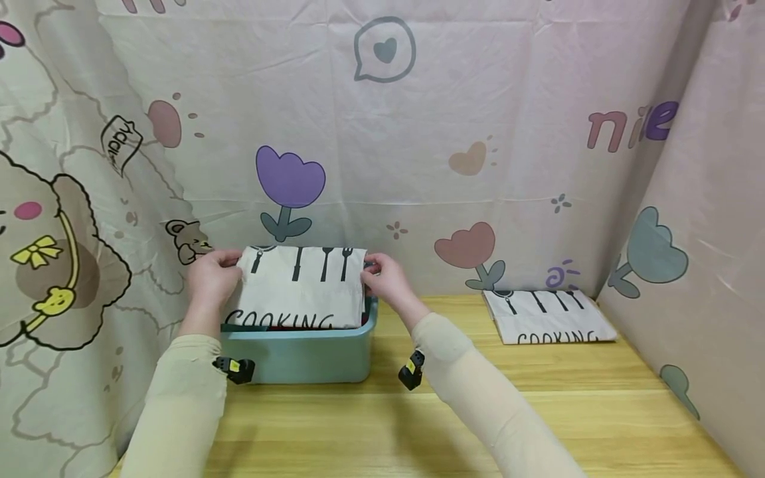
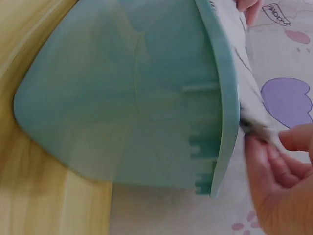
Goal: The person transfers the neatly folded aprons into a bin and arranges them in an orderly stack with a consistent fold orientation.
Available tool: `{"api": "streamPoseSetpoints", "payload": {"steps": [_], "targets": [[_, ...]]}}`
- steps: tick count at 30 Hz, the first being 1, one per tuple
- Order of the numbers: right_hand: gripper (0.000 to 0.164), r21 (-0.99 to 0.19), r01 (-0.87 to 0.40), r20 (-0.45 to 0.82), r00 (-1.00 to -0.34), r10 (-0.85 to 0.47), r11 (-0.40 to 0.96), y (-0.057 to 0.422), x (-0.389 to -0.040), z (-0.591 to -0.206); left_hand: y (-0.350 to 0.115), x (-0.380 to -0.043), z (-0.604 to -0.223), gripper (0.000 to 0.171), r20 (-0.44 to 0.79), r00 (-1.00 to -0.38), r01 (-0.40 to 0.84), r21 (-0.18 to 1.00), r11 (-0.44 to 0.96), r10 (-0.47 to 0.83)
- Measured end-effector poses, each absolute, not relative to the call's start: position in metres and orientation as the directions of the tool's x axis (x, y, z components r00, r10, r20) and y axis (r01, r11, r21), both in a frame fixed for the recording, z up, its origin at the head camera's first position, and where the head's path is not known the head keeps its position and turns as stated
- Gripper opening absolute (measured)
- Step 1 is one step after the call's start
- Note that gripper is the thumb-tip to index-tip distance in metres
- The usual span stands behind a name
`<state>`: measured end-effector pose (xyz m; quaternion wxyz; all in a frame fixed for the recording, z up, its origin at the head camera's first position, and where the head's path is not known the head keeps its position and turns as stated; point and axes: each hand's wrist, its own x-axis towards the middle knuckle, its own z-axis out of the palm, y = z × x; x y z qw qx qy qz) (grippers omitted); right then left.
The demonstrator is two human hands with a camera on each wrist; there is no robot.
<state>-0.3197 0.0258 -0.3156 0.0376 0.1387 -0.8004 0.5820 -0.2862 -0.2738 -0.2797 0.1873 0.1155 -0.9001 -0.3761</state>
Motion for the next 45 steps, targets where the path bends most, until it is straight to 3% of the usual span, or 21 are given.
{"api": "streamPoseSetpoints", "payload": {"steps": [5,12,21,35,45], "targets": [[0.034,-0.826,-0.353,0.300,-0.935,-0.187,0.439,0.038,-0.321,-0.319,-0.282,-0.282,-0.285,0.048,0.165,-0.962,-0.082,0.584,0.807,-0.217],[0.033,-0.796,-0.437,0.368,-0.898,-0.239,0.419,0.057,-0.320,-0.330,-0.281,-0.274,-0.293,0.046,0.182,-0.970,-0.036,0.552,0.833,-0.163],[0.035,-0.699,-0.603,0.493,-0.796,-0.352,0.384,0.083,-0.313,-0.343,-0.273,-0.260,-0.296,0.049,0.214,-0.976,0.074,0.523,0.849,-0.047],[0.040,-0.561,-0.661,0.543,-0.748,-0.382,0.498,0.130,-0.297,-0.357,-0.265,-0.243,-0.313,0.048,0.366,-0.929,0.223,0.452,0.864,0.049],[0.043,-0.460,-0.635,0.562,-0.749,-0.351,0.620,0.162,-0.292,-0.376,-0.256,-0.238,-0.330,0.048,0.547,-0.827,0.340,0.298,0.892,0.132]]}}
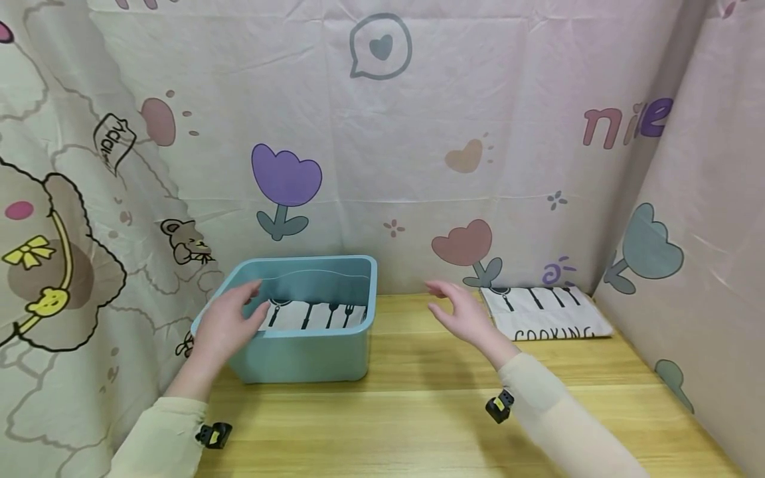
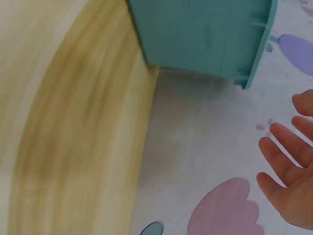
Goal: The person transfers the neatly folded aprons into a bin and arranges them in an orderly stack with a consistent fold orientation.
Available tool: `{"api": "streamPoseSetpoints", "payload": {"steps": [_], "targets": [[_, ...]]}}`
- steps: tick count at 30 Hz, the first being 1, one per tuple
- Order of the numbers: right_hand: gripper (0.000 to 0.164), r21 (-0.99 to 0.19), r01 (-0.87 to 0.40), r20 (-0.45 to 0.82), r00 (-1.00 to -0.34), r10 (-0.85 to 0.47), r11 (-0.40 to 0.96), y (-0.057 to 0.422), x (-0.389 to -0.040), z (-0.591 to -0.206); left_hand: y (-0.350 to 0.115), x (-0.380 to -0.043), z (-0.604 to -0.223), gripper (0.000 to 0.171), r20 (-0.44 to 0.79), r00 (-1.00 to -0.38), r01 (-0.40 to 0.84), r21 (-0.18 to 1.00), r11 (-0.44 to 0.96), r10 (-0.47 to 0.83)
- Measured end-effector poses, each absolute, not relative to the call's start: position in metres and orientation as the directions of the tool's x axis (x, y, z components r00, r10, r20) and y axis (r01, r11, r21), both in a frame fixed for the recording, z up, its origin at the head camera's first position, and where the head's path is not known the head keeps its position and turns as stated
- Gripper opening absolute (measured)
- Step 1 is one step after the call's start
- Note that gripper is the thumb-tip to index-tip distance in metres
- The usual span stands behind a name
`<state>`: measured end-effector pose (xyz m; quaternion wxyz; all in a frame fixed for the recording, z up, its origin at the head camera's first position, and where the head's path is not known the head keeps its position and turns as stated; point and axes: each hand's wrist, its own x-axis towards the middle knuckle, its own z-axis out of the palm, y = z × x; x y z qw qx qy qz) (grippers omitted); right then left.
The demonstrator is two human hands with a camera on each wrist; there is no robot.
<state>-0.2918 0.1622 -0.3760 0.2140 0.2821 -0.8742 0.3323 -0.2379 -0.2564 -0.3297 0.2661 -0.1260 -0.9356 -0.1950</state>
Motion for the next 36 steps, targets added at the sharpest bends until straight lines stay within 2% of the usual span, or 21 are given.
{"api": "streamPoseSetpoints", "payload": {"steps": [9,19,27,36], "targets": [[0.041,-0.379,-0.580,0.559,-0.765,-0.321,0.721,0.193,-0.294,-0.397,-0.249,-0.229,-0.329,0.048,0.546,-0.818,0.355,0.234,0.905,0.180],[0.043,-0.359,-0.494,0.534,-0.805,-0.260,0.792,0.227,-0.305,-0.426,-0.240,-0.218,-0.333,0.049,0.535,-0.826,0.340,0.222,0.914,0.177],[0.047,-0.364,-0.404,0.467,-0.859,-0.211,0.840,0.252,-0.312,-0.446,-0.231,-0.213,-0.339,0.049,0.549,-0.811,0.363,0.204,0.909,0.200],[0.048,-0.389,-0.243,0.345,-0.933,-0.104,0.888,0.275,-0.312,-0.461,-0.224,-0.207,-0.342,0.047,0.563,-0.797,0.389,0.203,0.899,0.218]]}}
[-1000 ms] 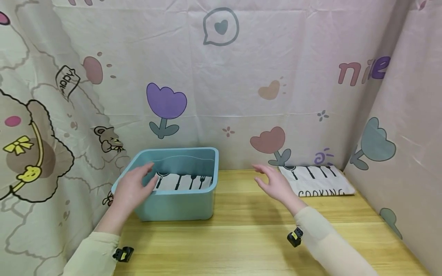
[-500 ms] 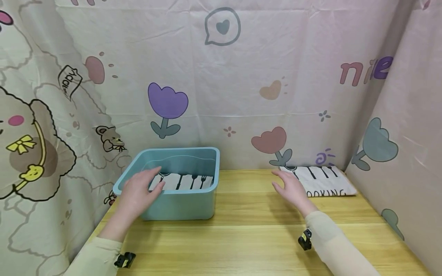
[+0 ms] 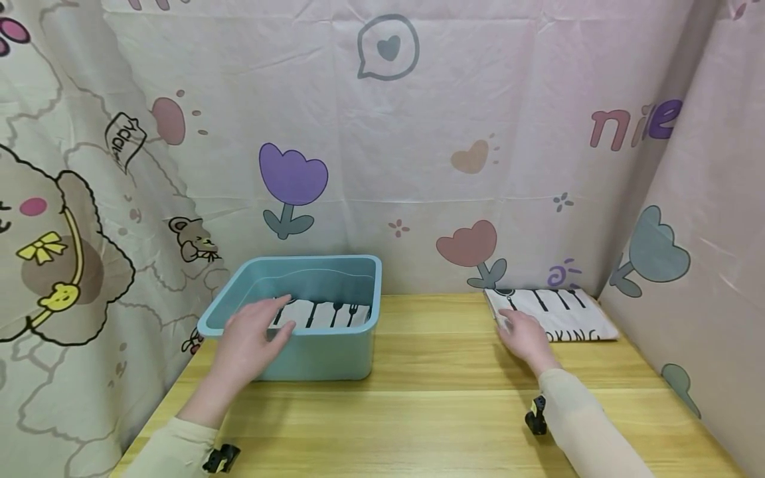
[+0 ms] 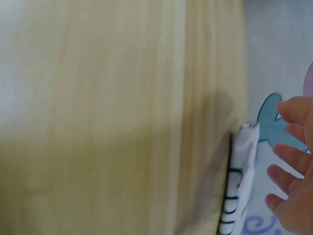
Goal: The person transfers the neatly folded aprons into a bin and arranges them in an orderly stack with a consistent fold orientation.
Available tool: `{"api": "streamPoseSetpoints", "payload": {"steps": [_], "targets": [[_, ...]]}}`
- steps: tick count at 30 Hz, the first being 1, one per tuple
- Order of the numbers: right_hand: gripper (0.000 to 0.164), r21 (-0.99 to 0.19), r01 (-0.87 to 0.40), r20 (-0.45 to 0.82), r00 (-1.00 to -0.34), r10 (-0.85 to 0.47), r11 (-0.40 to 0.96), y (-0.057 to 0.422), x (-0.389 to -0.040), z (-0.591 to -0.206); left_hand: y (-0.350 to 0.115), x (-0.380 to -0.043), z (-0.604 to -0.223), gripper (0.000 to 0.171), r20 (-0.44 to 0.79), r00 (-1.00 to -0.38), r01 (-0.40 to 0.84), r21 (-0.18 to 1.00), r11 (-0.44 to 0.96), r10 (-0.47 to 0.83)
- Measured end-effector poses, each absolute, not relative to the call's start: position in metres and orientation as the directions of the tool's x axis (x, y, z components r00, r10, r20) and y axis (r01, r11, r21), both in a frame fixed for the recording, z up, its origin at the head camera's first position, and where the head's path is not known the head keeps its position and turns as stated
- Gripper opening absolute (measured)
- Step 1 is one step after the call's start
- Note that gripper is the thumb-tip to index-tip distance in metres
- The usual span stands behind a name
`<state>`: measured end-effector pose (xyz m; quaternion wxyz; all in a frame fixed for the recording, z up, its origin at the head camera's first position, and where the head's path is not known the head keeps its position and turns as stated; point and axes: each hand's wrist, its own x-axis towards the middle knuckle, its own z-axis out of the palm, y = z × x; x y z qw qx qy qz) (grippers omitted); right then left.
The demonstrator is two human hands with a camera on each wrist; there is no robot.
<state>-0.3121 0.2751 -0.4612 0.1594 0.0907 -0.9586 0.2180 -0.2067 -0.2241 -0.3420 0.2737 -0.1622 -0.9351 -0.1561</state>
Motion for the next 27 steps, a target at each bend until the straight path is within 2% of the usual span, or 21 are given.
{"api": "streamPoseSetpoints", "payload": {"steps": [9,20,27], "targets": [[0.052,-0.328,-0.146,0.225,-0.972,-0.073,0.933,0.294,-0.313,-0.475,-0.215,-0.205,-0.347,0.046,0.584,-0.772,0.439,0.206,0.875,0.250],[0.045,-0.232,-0.200,0.224,-0.963,-0.148,0.952,0.304,-0.314,-0.481,-0.197,-0.200,-0.348,0.045,0.613,-0.741,0.511,0.254,0.821,0.272],[0.044,-0.243,-0.171,0.161,-0.978,-0.134,0.955,0.304,-0.314,-0.480,-0.185,-0.200,-0.353,0.046,0.688,-0.660,0.606,0.249,0.755,0.303]]}}
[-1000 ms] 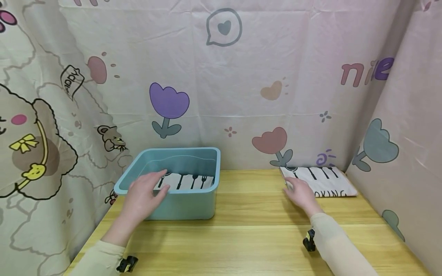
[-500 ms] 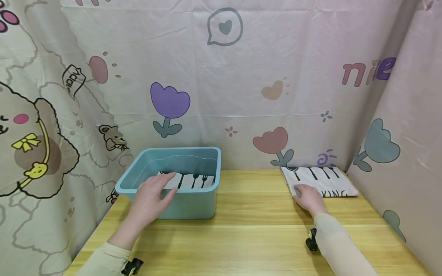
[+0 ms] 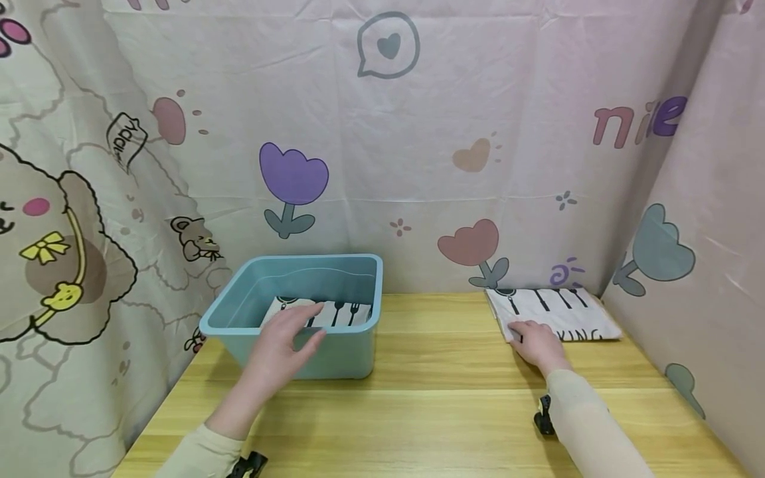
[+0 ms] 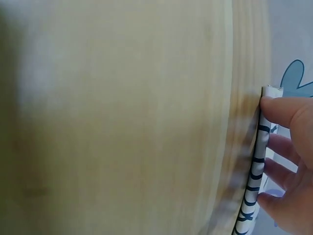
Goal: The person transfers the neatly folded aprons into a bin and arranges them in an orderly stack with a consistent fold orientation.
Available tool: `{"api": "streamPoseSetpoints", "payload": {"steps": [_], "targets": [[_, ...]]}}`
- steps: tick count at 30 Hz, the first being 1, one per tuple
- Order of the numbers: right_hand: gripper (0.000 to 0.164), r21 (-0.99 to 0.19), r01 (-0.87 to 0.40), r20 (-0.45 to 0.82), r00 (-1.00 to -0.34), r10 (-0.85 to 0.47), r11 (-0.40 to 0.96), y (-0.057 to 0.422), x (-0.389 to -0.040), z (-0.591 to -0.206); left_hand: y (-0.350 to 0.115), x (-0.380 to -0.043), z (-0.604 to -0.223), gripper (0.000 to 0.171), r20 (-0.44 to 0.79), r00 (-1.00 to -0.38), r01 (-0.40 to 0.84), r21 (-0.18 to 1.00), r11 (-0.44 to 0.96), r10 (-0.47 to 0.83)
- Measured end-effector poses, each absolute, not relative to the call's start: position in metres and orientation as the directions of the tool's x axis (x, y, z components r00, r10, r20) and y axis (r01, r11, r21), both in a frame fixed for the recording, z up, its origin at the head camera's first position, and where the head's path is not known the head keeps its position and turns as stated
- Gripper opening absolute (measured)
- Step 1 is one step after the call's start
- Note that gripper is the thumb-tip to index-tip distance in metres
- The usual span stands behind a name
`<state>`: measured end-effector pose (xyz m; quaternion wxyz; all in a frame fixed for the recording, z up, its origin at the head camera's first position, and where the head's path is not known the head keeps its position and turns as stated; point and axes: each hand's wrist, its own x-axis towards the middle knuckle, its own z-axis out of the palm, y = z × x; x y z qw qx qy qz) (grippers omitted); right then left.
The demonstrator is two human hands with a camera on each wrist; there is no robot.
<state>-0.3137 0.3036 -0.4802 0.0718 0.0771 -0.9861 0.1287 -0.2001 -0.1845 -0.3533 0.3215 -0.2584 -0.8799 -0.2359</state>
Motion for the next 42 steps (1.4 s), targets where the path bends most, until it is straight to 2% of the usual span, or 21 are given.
{"api": "streamPoseSetpoints", "payload": {"steps": [14,28,32,42], "targets": [[0.040,-0.230,-0.200,0.119,-0.977,-0.177,0.952,0.286,-0.299,-0.473,-0.154,-0.203,-0.370,0.046,0.773,-0.568,0.715,0.292,0.635,0.284],[0.038,-0.201,-0.263,0.130,-0.962,-0.241,0.944,0.261,-0.278,-0.468,-0.120,-0.200,-0.369,0.044,0.805,-0.534,0.774,0.342,0.532,0.258],[0.036,-0.195,-0.287,0.143,-0.954,-0.263,0.938,0.254,-0.275,-0.470,-0.107,-0.198,-0.370,0.043,0.799,-0.540,0.784,0.364,0.503,0.263],[0.033,-0.200,-0.340,0.187,-0.934,-0.305,0.919,0.237,-0.264,-0.471,-0.077,-0.194,-0.376,0.045,0.722,-0.633,0.748,0.476,0.462,0.280]]}}
